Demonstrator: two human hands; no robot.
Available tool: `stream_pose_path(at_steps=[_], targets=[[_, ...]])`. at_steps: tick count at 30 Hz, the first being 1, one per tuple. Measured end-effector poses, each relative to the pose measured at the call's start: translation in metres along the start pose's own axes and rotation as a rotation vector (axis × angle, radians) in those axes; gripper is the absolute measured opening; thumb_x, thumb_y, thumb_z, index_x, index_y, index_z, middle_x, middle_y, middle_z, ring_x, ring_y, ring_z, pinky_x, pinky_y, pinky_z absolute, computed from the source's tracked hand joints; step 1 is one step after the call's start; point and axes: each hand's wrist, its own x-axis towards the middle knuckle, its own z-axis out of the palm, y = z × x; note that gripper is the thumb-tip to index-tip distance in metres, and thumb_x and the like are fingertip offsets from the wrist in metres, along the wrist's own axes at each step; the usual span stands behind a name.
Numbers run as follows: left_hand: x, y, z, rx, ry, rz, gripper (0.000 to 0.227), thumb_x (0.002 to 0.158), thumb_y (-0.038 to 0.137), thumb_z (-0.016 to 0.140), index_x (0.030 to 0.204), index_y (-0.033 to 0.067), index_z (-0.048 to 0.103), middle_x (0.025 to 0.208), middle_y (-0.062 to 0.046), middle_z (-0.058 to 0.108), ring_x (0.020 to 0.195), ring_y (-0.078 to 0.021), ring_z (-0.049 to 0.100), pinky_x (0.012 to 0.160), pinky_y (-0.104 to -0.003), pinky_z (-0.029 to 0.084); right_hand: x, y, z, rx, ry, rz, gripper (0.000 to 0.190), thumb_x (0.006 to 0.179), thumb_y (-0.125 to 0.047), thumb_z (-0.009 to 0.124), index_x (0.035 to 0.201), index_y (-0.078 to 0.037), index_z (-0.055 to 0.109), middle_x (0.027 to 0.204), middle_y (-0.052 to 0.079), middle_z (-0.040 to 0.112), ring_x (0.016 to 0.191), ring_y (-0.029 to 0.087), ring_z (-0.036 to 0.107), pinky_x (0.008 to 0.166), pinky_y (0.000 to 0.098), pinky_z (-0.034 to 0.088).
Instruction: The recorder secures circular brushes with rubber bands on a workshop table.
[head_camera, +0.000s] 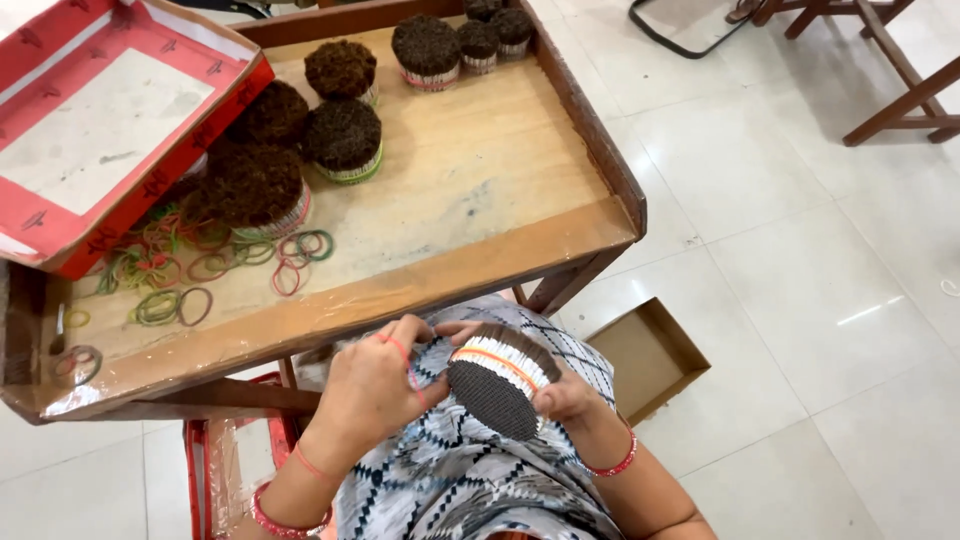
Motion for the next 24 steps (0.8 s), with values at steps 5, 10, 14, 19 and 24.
stream_pose_path(at_steps=[5, 10, 14, 19, 24], targets=[[0.012, -0.015, 0.009, 0.281, -0.311, -0.029, 0.037, 0.080, 0.037, 0.076, 0.099, 0.0090, 0.060, 0.089, -0.013, 0.072, 0.085, -0.0365, 0.071, 0.072, -0.050, 0.057, -0.002, 0.004, -0.001, 0.060, -0.024, 0.145, 0.102, 0.074, -0.054, 0.086, 0.144, 0.009, 0.049, 0.160, 0.025, 0.041, 0.139, 0.028, 0.056, 0.118, 0.0408, 0.046], [0.016, -0.023, 0.020, 0.386, -0.309, 0.052, 0.037, 0.089, 0.041, 0.070, 0.096, 0.0065, 0.060, 0.081, -0.017, 0.070, 0.078, -0.0393, 0.071, 0.067, -0.052, 0.057, -0.014, 0.044, -0.009, 0.160, -0.054, 0.215, 0.110, 0.073, -0.051, 0.088, 0.153, 0.008, 0.043, 0.153, 0.031, 0.042, 0.135, 0.030, 0.055, 0.116, 0.0381, 0.047], [0.007, -0.044, 0.019, 0.171, -0.224, 0.238, 0.020, 0.091, 0.027, 0.066, 0.087, 0.0080, 0.065, 0.076, -0.015, 0.071, 0.075, -0.0377, 0.070, 0.065, -0.051, 0.055, -0.013, 0.049, -0.021, 0.483, -0.029, 0.107, 0.112, 0.077, -0.055, 0.086, 0.154, 0.011, 0.040, 0.151, 0.030, 0.044, 0.136, 0.038, 0.052, 0.109, 0.0498, 0.053], [-0.017, -0.053, 0.015, -0.374, -0.332, -0.006, 0.013, 0.095, 0.010, 0.057, 0.100, 0.0036, 0.067, 0.072, -0.006, 0.073, 0.059, -0.0197, 0.072, 0.058, -0.035, 0.059, -0.007, 0.028, -0.037, 0.721, 0.105, -0.053, 0.111, 0.075, -0.064, 0.079, 0.147, 0.010, 0.037, 0.143, 0.034, 0.049, 0.131, 0.044, 0.052, 0.094, 0.0584, 0.059], [-0.039, -0.069, 0.047, -0.929, -0.372, -0.033, 0.018, 0.097, -0.007, 0.053, 0.105, -0.0023, 0.069, 0.104, -0.010, 0.068, 0.079, -0.0160, 0.078, 0.056, -0.030, 0.064, -0.005, 0.051, -0.030, 0.648, 0.095, 0.126, 0.105, 0.087, -0.065, 0.069, 0.153, 0.010, 0.041, 0.144, 0.031, 0.052, 0.129, 0.039, 0.058, 0.100, 0.0550, 0.058]])
